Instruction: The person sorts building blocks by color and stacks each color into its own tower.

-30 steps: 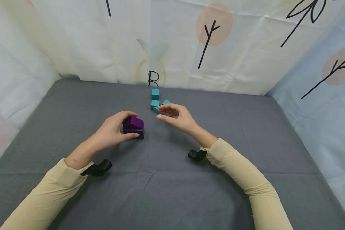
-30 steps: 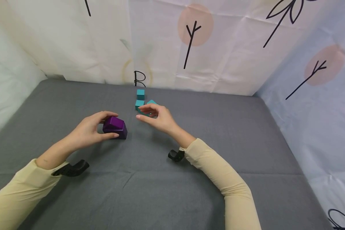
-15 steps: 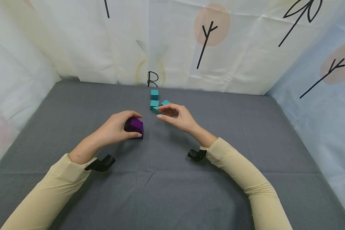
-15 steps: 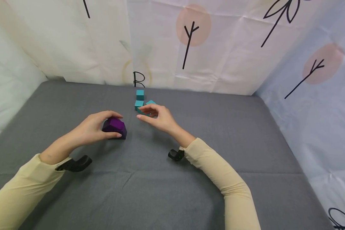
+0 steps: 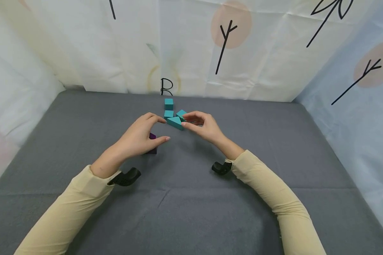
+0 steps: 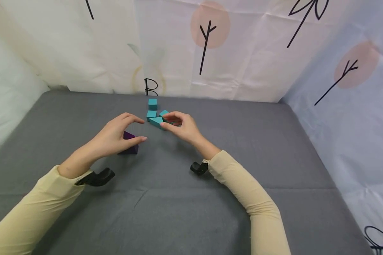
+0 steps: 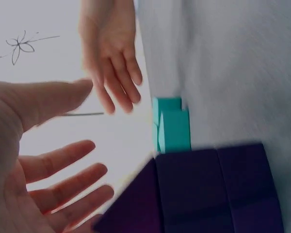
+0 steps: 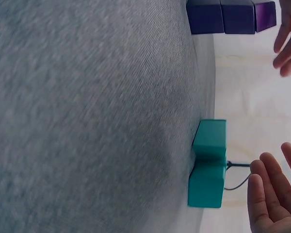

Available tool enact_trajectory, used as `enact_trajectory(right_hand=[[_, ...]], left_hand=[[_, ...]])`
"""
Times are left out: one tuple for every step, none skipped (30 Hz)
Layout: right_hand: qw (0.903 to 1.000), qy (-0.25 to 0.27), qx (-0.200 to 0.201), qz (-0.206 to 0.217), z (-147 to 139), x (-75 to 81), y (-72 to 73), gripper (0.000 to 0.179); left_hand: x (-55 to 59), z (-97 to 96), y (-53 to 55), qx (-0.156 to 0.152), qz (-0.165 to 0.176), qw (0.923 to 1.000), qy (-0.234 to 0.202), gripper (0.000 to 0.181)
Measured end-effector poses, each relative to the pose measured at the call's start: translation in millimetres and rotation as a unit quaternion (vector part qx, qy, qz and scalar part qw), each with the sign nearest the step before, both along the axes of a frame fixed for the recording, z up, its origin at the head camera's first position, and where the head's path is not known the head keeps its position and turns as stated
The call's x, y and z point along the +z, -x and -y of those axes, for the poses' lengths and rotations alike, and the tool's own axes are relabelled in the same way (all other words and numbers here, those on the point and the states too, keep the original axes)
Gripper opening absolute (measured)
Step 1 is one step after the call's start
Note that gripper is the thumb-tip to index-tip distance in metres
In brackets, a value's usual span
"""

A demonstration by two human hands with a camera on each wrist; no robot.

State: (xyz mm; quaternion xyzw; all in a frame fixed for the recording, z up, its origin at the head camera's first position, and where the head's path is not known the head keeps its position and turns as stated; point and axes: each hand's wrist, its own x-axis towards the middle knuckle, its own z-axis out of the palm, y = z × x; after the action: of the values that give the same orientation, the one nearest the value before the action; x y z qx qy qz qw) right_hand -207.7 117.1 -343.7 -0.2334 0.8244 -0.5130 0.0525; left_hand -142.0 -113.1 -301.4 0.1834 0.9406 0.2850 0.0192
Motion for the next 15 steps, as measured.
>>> enact_trajectory(right_hand=[[1.0,-0.001,-0.003,-0.002,-1,-0.8,0.9,0.038],[1.0,-0.001,-0.007,-0.004,-2,-1.7,1.8,0.037],[0.9999,0.001,-0.011,-0.006,-4,-2.6,2.8,0.037],[0.9998,0.002,-0.015,-0.008,-5,-3.4,3.8,0.037],[0.9997,0.004,-0.02,-0.011,-6,-4.4,4.9,0.037],[0.9996,0.005,-0.026,-0.013,-7,-5.2,5.7,0.036],[0.9993,0.004,-0.033,-0.016,-8,-5.8,6.4,0.036],[0.999,0.003,-0.04,-0.018,-9,-6.3,7.2,0.036],[0.9987,0.001,-0.047,-0.019,-11,-6.4,7.5,0.036],[0.9984,0.0,-0.053,-0.02,-12,-6.5,8.1,0.035],[0.998,-0.002,-0.06,-0.021,-13,-6.6,8.5,0.035],[0.9975,-0.004,-0.067,-0.022,-14,-6.6,9.1,0.035],[0.9971,-0.007,-0.073,-0.021,-14,-6.9,9.8,0.035],[0.9967,-0.009,-0.079,-0.019,-15,-7.3,10.6,0.035],[0.9963,-0.011,-0.083,-0.017,-15,-7.8,11.5,0.035]], left_hand=[[0.2,-3.9,1.1,0.005,-0.005,1.0,-0.003,0.05],[0.0,-7.7,2.2,0.013,-0.008,0.9999,-0.005,0.049],[-0.5,-11.3,3.1,0.021,-0.013,0.9997,-0.007,0.049],[-0.8,-15.0,4.0,0.031,-0.017,0.9993,-0.01,0.049],[-1.4,-18.7,4.7,0.04,-0.022,0.9989,-0.012,0.049],[-2.2,-22.3,5.6,0.049,-0.026,0.9984,-0.014,0.049],[-2.9,-25.9,6.3,0.056,-0.03,0.9978,-0.015,0.051],[-3.8,-29.4,6.9,0.062,-0.036,0.9973,-0.015,0.052],[-4.9,-32.8,7.5,0.068,-0.04,0.9968,-0.017,0.054],[-6.0,-36.4,8.0,0.072,-0.044,0.9962,-0.02,0.055],[-7.4,-39.7,8.7,0.076,-0.048,0.9956,-0.024,0.057],[-8.8,-43.2,9.4,0.08,-0.052,0.9951,-0.028,0.058],[-10.7,-46.2,10.1,0.083,-0.054,0.9945,-0.033,0.06],[-12.8,-49.3,10.9,0.086,-0.054,0.9941,-0.04,0.061],[-14.7,-52.6,11.8,0.088,-0.051,0.9936,-0.047,0.061]])
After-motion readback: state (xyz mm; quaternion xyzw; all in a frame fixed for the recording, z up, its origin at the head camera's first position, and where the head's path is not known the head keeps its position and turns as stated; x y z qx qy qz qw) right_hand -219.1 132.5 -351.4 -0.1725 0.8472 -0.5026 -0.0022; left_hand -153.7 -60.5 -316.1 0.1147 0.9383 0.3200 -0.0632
